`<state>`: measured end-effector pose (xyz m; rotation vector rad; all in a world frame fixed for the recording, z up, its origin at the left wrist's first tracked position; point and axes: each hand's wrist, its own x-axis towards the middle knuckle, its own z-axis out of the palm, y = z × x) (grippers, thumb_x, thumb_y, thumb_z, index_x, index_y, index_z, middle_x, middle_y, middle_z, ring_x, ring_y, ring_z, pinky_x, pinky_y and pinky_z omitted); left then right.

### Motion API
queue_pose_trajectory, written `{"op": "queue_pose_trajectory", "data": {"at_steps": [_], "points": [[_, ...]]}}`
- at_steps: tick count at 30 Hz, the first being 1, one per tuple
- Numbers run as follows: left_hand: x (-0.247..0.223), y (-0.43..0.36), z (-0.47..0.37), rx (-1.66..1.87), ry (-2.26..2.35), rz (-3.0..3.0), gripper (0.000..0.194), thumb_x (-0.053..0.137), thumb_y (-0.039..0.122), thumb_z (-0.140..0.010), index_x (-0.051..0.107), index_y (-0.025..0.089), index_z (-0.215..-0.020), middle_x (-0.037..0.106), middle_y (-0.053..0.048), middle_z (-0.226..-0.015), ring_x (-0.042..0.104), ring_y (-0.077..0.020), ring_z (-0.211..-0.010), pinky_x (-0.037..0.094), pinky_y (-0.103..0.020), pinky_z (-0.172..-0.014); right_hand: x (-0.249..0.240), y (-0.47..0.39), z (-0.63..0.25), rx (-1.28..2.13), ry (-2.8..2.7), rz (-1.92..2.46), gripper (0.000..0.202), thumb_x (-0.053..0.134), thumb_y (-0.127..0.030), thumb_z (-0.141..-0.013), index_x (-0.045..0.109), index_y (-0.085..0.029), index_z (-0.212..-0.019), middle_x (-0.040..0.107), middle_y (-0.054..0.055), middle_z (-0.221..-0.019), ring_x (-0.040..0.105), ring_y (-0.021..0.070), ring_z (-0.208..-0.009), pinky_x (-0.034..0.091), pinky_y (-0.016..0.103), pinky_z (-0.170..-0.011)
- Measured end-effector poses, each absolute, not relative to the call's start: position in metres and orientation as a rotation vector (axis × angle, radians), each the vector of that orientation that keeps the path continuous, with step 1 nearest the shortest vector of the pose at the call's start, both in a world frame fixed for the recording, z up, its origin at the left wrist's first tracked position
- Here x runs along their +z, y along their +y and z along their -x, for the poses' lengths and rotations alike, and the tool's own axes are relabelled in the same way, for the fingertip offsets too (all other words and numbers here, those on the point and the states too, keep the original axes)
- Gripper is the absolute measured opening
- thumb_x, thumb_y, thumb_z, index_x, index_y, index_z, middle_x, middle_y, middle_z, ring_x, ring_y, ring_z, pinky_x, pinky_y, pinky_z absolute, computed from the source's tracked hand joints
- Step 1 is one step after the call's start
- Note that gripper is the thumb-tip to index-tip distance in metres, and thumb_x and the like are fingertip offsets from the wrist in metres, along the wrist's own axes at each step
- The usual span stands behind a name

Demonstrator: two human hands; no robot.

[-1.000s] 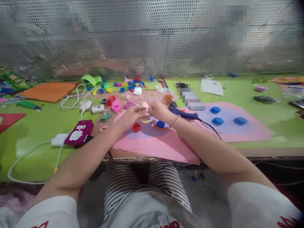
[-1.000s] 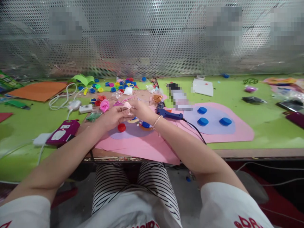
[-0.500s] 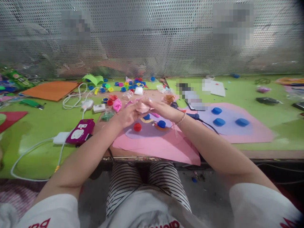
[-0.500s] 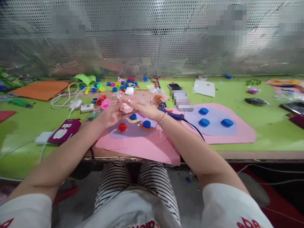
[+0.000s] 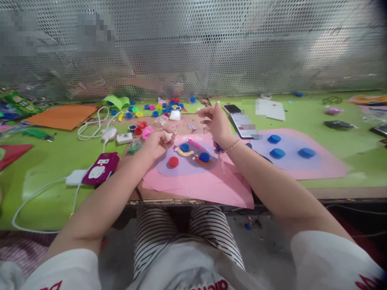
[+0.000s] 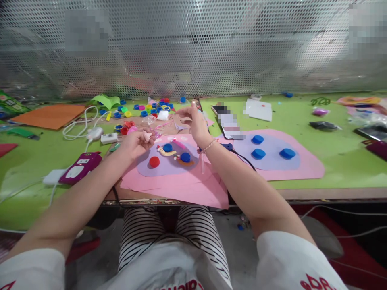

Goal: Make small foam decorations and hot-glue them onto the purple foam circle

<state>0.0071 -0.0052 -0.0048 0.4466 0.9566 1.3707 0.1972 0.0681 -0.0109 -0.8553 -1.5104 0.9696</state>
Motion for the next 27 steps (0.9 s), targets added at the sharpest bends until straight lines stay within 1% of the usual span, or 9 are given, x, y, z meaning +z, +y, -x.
{"op": "queue_pose_trajectory", "data": {"at_steps": [5,8,10,12,15,17,19,23,27], "points": [[0.0,-0.004,0.001,1.327,0.898,-0.578,0.021,0.038,-0.004,-0.055,0.034,0.015,-0.047,0.035,0.004,-0.039,0.032,-0.0046,-0.03,0.02,-0.012,-0.032,-0.007,0.084,-0.213,0.842,-1.397,0.983,0.076,0.0,-0.064,-0.091,0.061,-0.019,-0.079,0.064,0.011,-0.092,0.061,0.0185,-0.086,0.051,0.033,-0.073],[0.002,-0.004,0.004,1.357,0.896,-0.615,0.024,0.041,-0.001,-0.06,0.03,0.015,-0.046,0.031,0.005,-0.037,0.026,-0.004,-0.027,0.015,-0.014,-0.032,-0.008,0.093,-0.224,0.726,-1.405,1.05,0.076,0.0,-0.06,-0.092,0.062,-0.018,-0.082,0.064,0.012,-0.089,0.061,0.0197,-0.084,0.05,0.034,-0.071],[0.0,-0.003,0.005,1.368,0.892,-0.652,0.024,0.041,-0.001,-0.059,0.03,0.015,-0.045,0.03,0.005,-0.037,0.025,-0.004,-0.027,0.014,-0.014,-0.032,-0.011,0.102,-0.232,0.617,-1.442,1.134,0.073,0.002,-0.056,-0.094,0.064,-0.017,-0.09,0.065,0.013,-0.094,0.061,0.0205,-0.087,0.05,0.034,-0.072],[-0.003,-0.001,0.004,1.401,0.925,-0.664,0.021,0.04,-0.003,-0.055,0.034,0.016,-0.047,0.032,0.005,-0.037,0.028,-0.0047,-0.029,0.017,-0.015,-0.033,-0.017,0.112,-0.241,0.492,-1.485,1.261,0.063,0.009,-0.047,-0.096,0.063,-0.016,-0.103,0.064,0.013,-0.104,0.061,0.0209,-0.093,0.049,0.033,-0.076],[-0.011,0.002,0.003,1.458,0.975,-0.663,0.021,0.041,-0.004,-0.051,0.044,0.016,-0.053,0.039,0.005,-0.042,0.039,-0.0055,-0.037,0.034,-0.015,-0.04,-0.026,0.122,-0.25,0.309,-1.631,1.457,0.041,0.032,-0.028,-0.091,0.06,-0.011,-0.115,0.062,0.015,-0.115,0.058,0.0228,-0.106,0.046,0.035,-0.088],[-0.016,0.005,0.002,1.446,0.949,-0.643,0.02,0.044,-0.003,-0.053,0.045,0.017,-0.057,0.044,0.004,-0.048,0.046,-0.0062,-0.046,0.048,-0.02,-0.056,-0.03,0.124,-0.253,0.285,-1.785,1.58,0.035,0.039,-0.019,-0.086,0.065,-0.01,-0.109,0.064,0.015,-0.113,0.057,0.0244,-0.108,0.044,0.036,-0.092],[-0.019,0.006,0.001,1.427,0.906,-0.619,0.017,0.047,0.0,-0.058,0.046,0.017,-0.06,0.052,0.002,-0.057,0.055,-0.009,-0.059,0.054,-0.028,-0.073,-0.031,0.121,-0.252,0.308,-1.908,1.64,0.032,0.041,-0.015,-0.084,0.069,-0.012,-0.099,0.067,0.014,-0.108,0.06,0.0249,-0.104,0.044,0.036,-0.091],[-0.019,0.005,0.0,1.425,0.871,-0.738,0.027,0.049,-0.004,-0.063,0.057,0.016,-0.079,0.065,-0.003,-0.084,0.064,-0.015,-0.089,0.051,-0.035,-0.089,-0.029,0.109,-0.245,0.228,-2.024,1.597,0.029,0.048,-0.023,-0.085,0.068,-0.013,-0.103,0.069,0.014,-0.103,0.062,0.0246,-0.097,0.045,0.034,-0.086],[-0.017,0.0,-0.003,1.407,0.851,-0.847,0.027,0.058,0.0,-0.072,0.057,0.019,-0.091,0.066,-0.004,-0.098,0.067,-0.0157,-0.092,0.051,-0.036,-0.089,-0.029,0.102,-0.243,0.185,-2.197,1.636,0.033,0.064,-0.033,-0.076,0.068,-0.013,-0.101,0.069,0.014,-0.099,0.063,0.0246,-0.089,0.045,0.031,-0.077]]}}
